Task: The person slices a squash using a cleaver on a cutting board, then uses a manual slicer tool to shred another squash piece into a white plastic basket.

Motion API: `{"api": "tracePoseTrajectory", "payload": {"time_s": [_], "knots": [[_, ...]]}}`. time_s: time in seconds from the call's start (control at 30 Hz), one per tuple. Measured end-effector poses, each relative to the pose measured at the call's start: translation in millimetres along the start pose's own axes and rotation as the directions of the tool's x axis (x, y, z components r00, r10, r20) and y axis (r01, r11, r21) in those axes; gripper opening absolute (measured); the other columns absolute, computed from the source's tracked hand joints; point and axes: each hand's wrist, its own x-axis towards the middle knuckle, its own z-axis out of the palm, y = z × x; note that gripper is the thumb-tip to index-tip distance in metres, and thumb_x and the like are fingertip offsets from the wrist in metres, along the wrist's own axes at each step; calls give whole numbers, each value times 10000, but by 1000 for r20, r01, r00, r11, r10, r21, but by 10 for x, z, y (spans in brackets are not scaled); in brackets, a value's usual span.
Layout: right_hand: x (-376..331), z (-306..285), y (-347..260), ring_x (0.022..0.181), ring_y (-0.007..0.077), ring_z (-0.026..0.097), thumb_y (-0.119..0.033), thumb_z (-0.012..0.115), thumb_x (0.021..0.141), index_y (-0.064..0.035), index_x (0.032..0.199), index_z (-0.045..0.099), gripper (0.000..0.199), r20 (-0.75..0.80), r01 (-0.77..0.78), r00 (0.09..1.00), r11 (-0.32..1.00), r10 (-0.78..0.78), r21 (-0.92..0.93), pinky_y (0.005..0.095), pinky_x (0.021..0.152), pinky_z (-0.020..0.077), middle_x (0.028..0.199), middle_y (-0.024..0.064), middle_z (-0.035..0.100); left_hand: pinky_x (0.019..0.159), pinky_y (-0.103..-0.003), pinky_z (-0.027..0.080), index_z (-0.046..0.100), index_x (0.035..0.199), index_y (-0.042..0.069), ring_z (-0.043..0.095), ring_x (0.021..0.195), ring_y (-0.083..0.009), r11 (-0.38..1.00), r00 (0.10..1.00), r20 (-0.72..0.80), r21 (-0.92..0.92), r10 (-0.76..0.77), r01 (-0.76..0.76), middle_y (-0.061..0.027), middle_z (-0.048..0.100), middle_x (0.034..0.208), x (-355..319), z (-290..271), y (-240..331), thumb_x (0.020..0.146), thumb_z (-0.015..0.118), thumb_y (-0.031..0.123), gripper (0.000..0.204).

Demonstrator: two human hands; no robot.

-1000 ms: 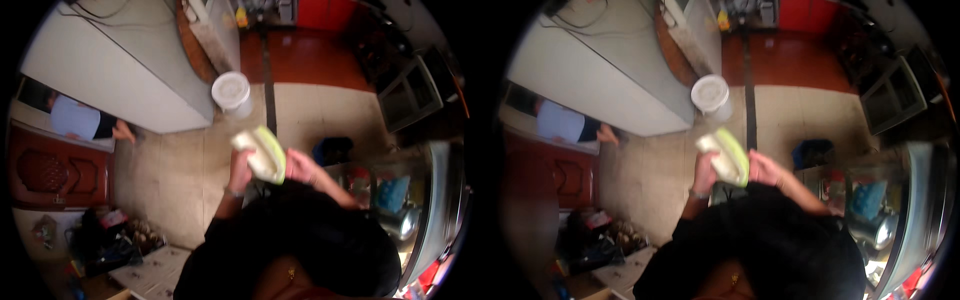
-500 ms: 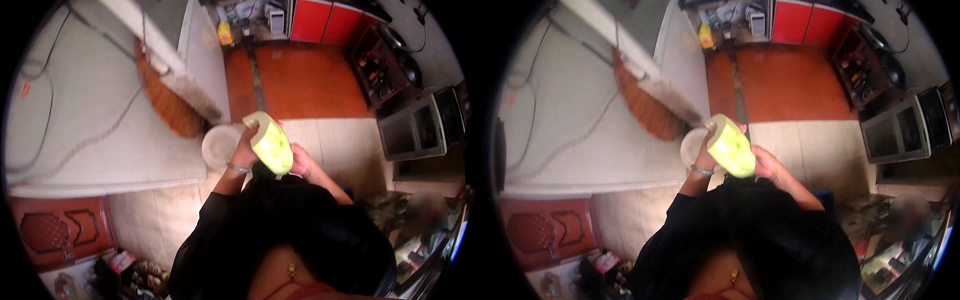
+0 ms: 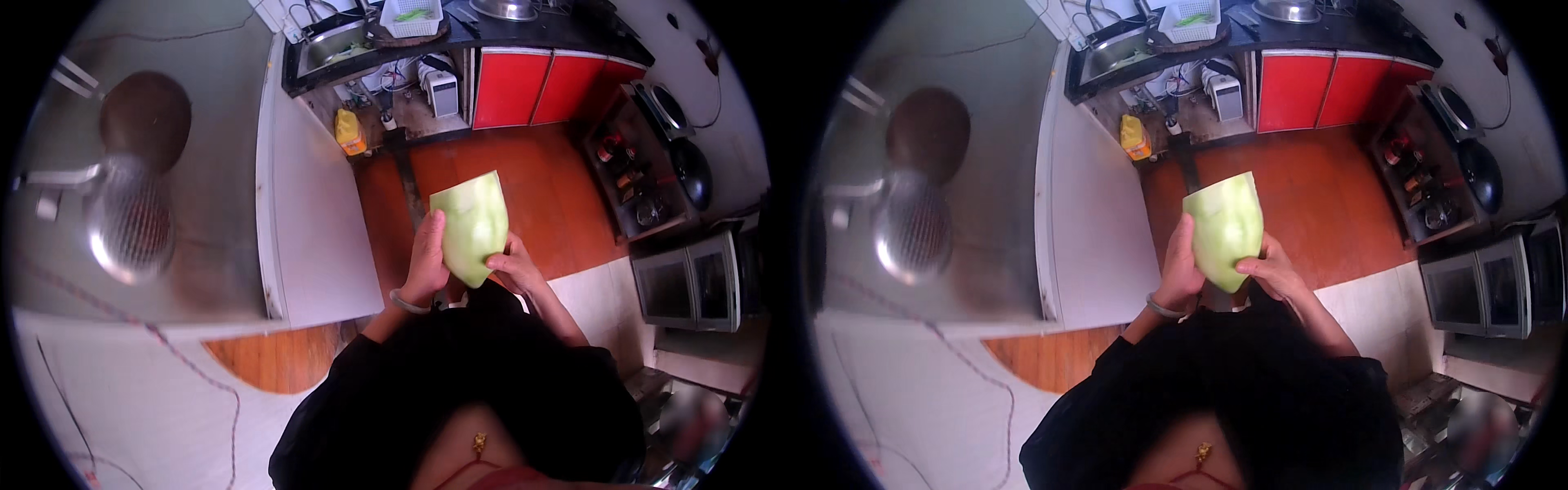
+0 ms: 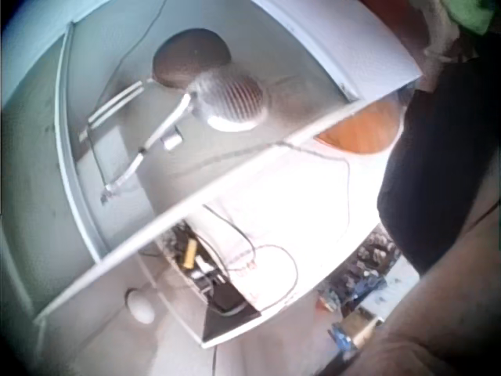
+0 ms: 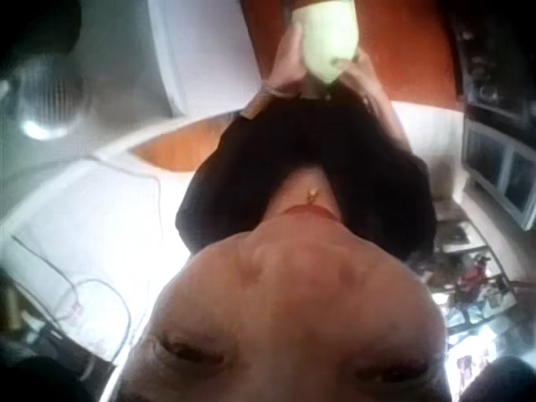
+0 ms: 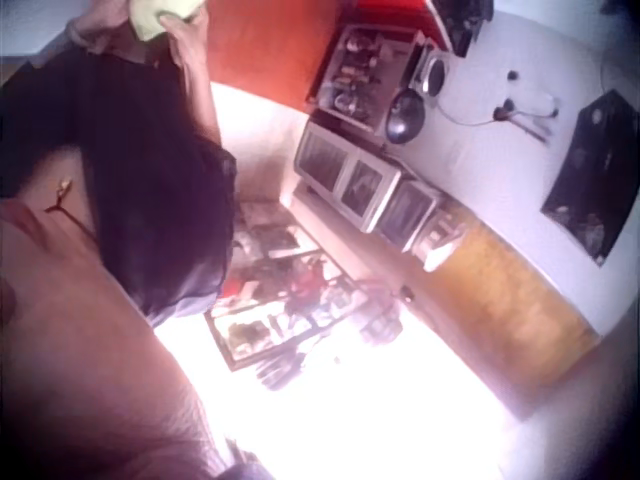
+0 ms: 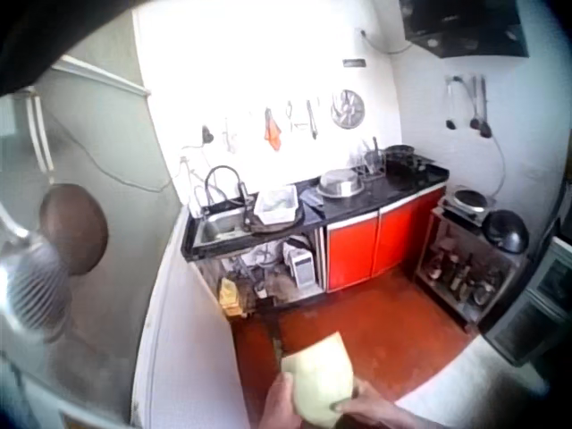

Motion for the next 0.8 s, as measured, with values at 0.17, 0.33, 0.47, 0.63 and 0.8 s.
{"api": "tracePoseTrajectory", "payload": {"time_s": [0.17,0.33,0.47,0.63,0.8], "knots": [[1114,83,-351,1016,173,574,-143,747,732,1,1209,515,549,-110,-22,994,995,11,-97,319,881,459,1107,79,607,831,-302,459,498,1174,11,559,948,-132,976,992,-79,203,94,-76,-72,577,1077,886,-228,428,1005,327,311,384],[2363,-15,-526,913,155,604,-112,722,750,6,1145,552,445,-195,134,966,975,-168,-177,303,803,492,1023,74,633,808,-273,458,483,1200,33,547,943,-120,889,990,100,437,104,-138,-61,567,1069,2147,-704,957,1010,328,300,363],[3165,-168,-751,829,169,618,-195,743,733,22,1144,537,509,-467,192,859,977,-212,-91,304,744,517,989,91,632,803,-274,464,491,1216,71,548,906,-115,876,998,40,478,48,-61,-51,557,1012,3347,-1019,1618,961,478,166,273],[3833,-429,-1094,861,200,628,-309,756,714,57,1164,506,631,-575,242,764,956,-293,-166,328,753,525,1005,121,622,743,-242,465,559,1094,39,538,822,-90,665,942,196,669,272,-331,-6,568,912,5014,-1348,2313,865,578,44,230],[4442,-744,-1331,889,210,621,-332,740,725,64,1180,491,653,-626,293,699,937,-347,-192,338,782,513,1025,135,613,771,-341,489,584,990,-2,605,846,-235,332,921,255,876,294,-349,-143,604,979,6863,-1357,2406,782,653,108,245]]}}
